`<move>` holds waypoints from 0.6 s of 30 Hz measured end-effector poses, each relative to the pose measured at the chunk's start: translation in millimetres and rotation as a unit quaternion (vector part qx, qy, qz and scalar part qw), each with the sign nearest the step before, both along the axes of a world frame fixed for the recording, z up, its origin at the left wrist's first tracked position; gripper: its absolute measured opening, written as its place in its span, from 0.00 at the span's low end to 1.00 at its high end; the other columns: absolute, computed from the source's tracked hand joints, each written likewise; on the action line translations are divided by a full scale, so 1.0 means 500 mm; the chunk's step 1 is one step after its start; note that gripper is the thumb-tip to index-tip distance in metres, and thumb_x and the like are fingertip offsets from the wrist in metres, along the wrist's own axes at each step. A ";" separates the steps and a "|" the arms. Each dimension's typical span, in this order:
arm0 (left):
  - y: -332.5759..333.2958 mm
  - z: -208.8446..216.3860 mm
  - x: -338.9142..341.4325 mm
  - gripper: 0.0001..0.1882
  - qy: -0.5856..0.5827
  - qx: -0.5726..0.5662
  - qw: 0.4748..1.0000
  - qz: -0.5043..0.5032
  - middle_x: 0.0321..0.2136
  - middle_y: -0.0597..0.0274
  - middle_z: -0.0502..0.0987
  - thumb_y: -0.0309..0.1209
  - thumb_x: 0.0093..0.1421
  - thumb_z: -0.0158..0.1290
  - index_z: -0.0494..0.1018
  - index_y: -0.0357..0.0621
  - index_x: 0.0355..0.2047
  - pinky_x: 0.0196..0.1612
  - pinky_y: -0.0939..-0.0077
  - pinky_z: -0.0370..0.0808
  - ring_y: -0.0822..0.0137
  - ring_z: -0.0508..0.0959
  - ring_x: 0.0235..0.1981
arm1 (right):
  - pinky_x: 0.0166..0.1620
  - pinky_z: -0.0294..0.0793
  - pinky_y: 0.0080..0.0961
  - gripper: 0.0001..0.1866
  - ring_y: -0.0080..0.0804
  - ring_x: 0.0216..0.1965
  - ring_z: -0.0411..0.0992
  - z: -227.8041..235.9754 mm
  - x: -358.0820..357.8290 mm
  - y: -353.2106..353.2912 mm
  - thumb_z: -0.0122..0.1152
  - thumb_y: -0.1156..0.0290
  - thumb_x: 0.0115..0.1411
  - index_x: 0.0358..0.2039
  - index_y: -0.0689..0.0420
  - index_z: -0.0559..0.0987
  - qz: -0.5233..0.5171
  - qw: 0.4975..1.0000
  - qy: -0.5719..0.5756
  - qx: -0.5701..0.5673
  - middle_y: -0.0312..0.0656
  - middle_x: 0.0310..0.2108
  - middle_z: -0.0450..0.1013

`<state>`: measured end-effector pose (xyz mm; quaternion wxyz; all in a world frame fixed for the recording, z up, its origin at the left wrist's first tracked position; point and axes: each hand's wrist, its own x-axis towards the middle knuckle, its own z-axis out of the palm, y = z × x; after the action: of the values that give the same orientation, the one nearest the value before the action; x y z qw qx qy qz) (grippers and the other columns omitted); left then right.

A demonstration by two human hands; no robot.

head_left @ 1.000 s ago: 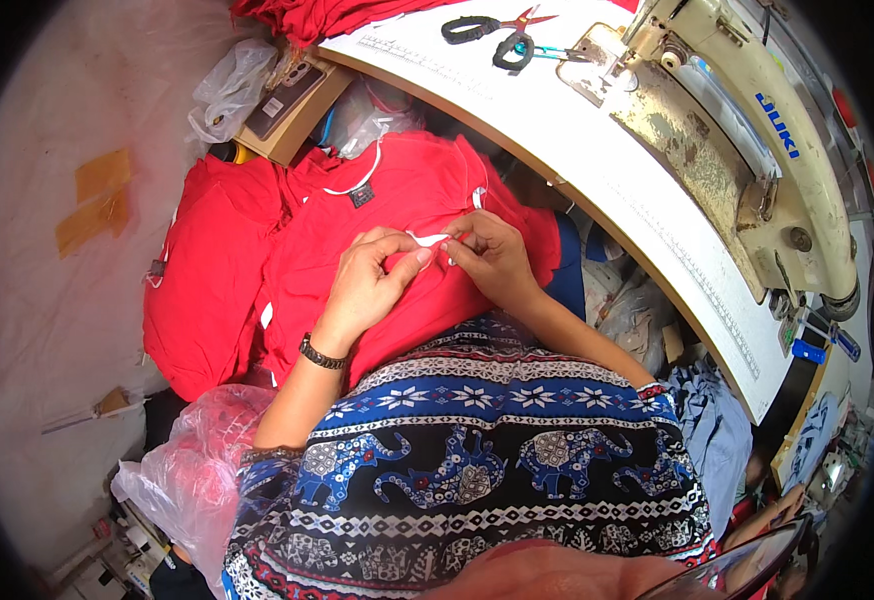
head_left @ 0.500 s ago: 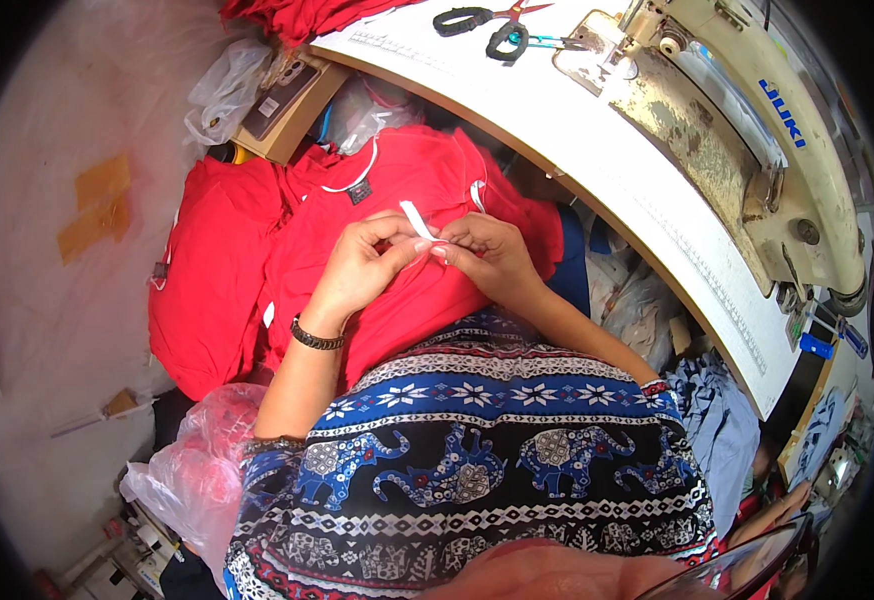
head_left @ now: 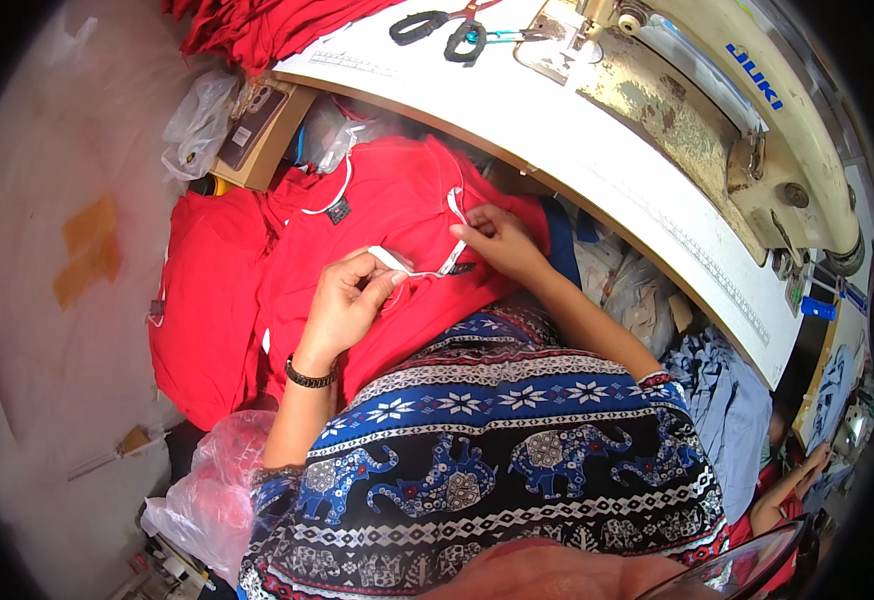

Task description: The person inspects red shirts, using shears to trim excess thread from the neck labels and collar seams before stacking the finished garments.

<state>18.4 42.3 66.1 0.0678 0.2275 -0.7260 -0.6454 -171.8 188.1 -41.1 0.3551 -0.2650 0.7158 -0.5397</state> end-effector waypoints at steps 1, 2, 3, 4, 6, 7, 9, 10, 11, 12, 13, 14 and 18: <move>0.004 0.001 -0.004 0.06 0.015 0.008 1.000 -0.002 0.28 0.66 0.77 0.20 0.59 0.54 0.77 0.35 0.38 0.34 0.85 0.69 0.79 0.74 0.31 | 0.37 0.70 0.15 0.10 0.18 0.31 0.71 -0.013 -0.001 -0.013 0.61 0.67 0.62 0.38 0.62 0.76 0.012 1.000 -0.005 -0.024 0.35 0.29 0.75; 0.003 -0.003 -0.004 0.07 0.041 0.064 0.997 -0.024 0.30 0.64 0.78 0.20 0.59 0.54 0.77 0.35 0.38 0.36 0.85 0.70 0.78 0.74 0.32 | 0.36 0.70 0.15 0.10 0.18 0.30 0.72 -0.024 -0.005 -0.022 0.61 0.68 0.61 0.38 0.62 0.76 0.024 0.998 -0.010 -0.048 0.34 0.29 0.75; -0.002 -0.008 -0.002 0.07 0.068 0.116 0.990 -0.042 0.33 0.63 0.79 0.19 0.59 0.54 0.78 0.36 0.38 0.37 0.85 0.71 0.77 0.75 0.34 | 0.34 0.70 0.15 0.08 0.17 0.29 0.72 -0.036 -0.015 -0.032 0.62 0.72 0.60 0.37 0.63 0.76 0.043 0.998 -0.029 -0.042 0.34 0.29 0.75; -0.007 -0.006 0.002 0.07 0.094 0.163 0.981 -0.056 0.35 0.61 0.79 0.19 0.59 0.54 0.78 0.36 0.38 0.39 0.84 0.72 0.76 0.76 0.36 | 0.32 0.69 0.17 0.08 0.17 0.28 0.70 -0.005 -0.006 -0.044 0.62 0.71 0.60 0.35 0.62 0.76 0.058 0.995 -0.044 -0.074 0.33 0.27 0.73; -0.001 0.003 -0.005 0.07 0.120 0.138 0.983 0.020 0.40 0.59 0.78 0.19 0.59 0.54 0.79 0.36 0.37 0.41 0.82 0.73 0.74 0.77 0.38 | 0.29 0.67 0.22 0.07 0.17 0.25 0.66 0.077 0.029 -0.051 0.61 0.71 0.60 0.32 0.62 0.77 0.091 0.984 -0.077 -0.135 0.31 0.22 0.70; 0.001 0.005 -0.010 0.07 0.132 0.126 0.982 0.057 0.42 0.57 0.78 0.19 0.59 0.54 0.79 0.36 0.37 0.42 0.81 0.73 0.73 0.77 0.40 | 0.28 0.67 0.24 0.05 0.21 0.22 0.66 0.131 0.045 -0.050 0.61 0.74 0.59 0.30 0.63 0.77 0.111 0.979 -0.083 -0.150 0.35 0.20 0.69; 0.000 -0.002 -0.013 0.06 0.134 0.055 0.988 0.059 0.46 0.56 0.77 0.19 0.58 0.56 0.79 0.36 0.36 0.43 0.80 0.74 0.72 0.77 0.41 | 0.28 0.67 0.26 0.05 0.28 0.21 0.68 0.181 0.049 -0.049 0.61 0.75 0.56 0.30 0.63 0.77 0.135 0.977 0.066 -0.149 0.40 0.20 0.70; 0.000 -0.006 -0.012 0.06 0.134 0.021 0.989 0.060 0.47 0.55 0.76 0.19 0.57 0.56 0.80 0.36 0.35 0.44 0.79 0.74 0.71 0.77 0.42 | 0.28 0.68 0.27 0.05 0.31 0.20 0.68 0.194 0.050 -0.047 0.62 0.76 0.55 0.30 0.63 0.77 0.145 0.968 0.141 -0.147 0.42 0.21 0.70; 0.000 -0.010 -0.008 0.06 0.134 -0.027 0.989 0.053 0.46 0.55 0.77 0.19 0.55 0.58 0.80 0.36 0.34 0.45 0.76 0.74 0.68 0.78 0.42 | 0.29 0.69 0.29 0.05 0.40 0.22 0.70 0.201 0.054 -0.047 0.62 0.77 0.52 0.31 0.63 0.77 0.153 0.964 0.172 -0.134 0.47 0.23 0.70; 0.003 -0.012 -0.008 0.07 0.134 -0.054 0.988 0.053 0.45 0.54 0.77 0.19 0.54 0.58 0.80 0.36 0.34 0.46 0.75 0.74 0.67 0.78 0.43 | 0.29 0.70 0.30 0.06 0.40 0.24 0.71 0.203 0.055 -0.043 0.61 0.77 0.52 0.31 0.63 0.77 0.157 0.961 0.175 -0.145 0.47 0.24 0.71; 0.005 -0.014 -0.009 0.07 0.134 -0.080 0.986 0.053 0.44 0.54 0.78 0.19 0.54 0.59 0.80 0.37 0.35 0.47 0.75 0.74 0.66 0.78 0.43 | 0.30 0.70 0.31 0.06 0.41 0.25 0.71 0.203 0.055 -0.040 0.61 0.77 0.52 0.32 0.64 0.77 0.161 0.958 0.177 -0.156 0.47 0.25 0.71; 0.007 -0.015 -0.008 0.08 0.134 -0.106 0.984 0.053 0.43 0.53 0.78 0.18 0.53 0.59 0.80 0.37 0.35 0.48 0.74 0.73 0.65 0.77 0.43 | 0.31 0.71 0.31 0.06 0.41 0.27 0.72 0.203 0.057 -0.038 0.61 0.78 0.52 0.32 0.64 0.77 0.164 0.956 0.180 -0.166 0.47 0.25 0.72; 0.003 -0.006 -0.007 0.08 0.172 -0.216 0.960 0.040 0.37 0.54 0.80 0.18 0.50 0.60 0.80 0.37 0.32 0.45 0.73 0.74 0.64 0.78 0.41 | 0.34 0.72 0.32 0.08 0.43 0.31 0.73 0.202 0.060 -0.033 0.59 0.78 0.53 0.34 0.66 0.78 0.171 0.947 0.181 -0.203 0.49 0.29 0.73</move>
<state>14.9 43.7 63.1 0.2643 0.1219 -0.8159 -0.4996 -142.0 171.3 60.1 0.2456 -0.5433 0.5869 -0.5478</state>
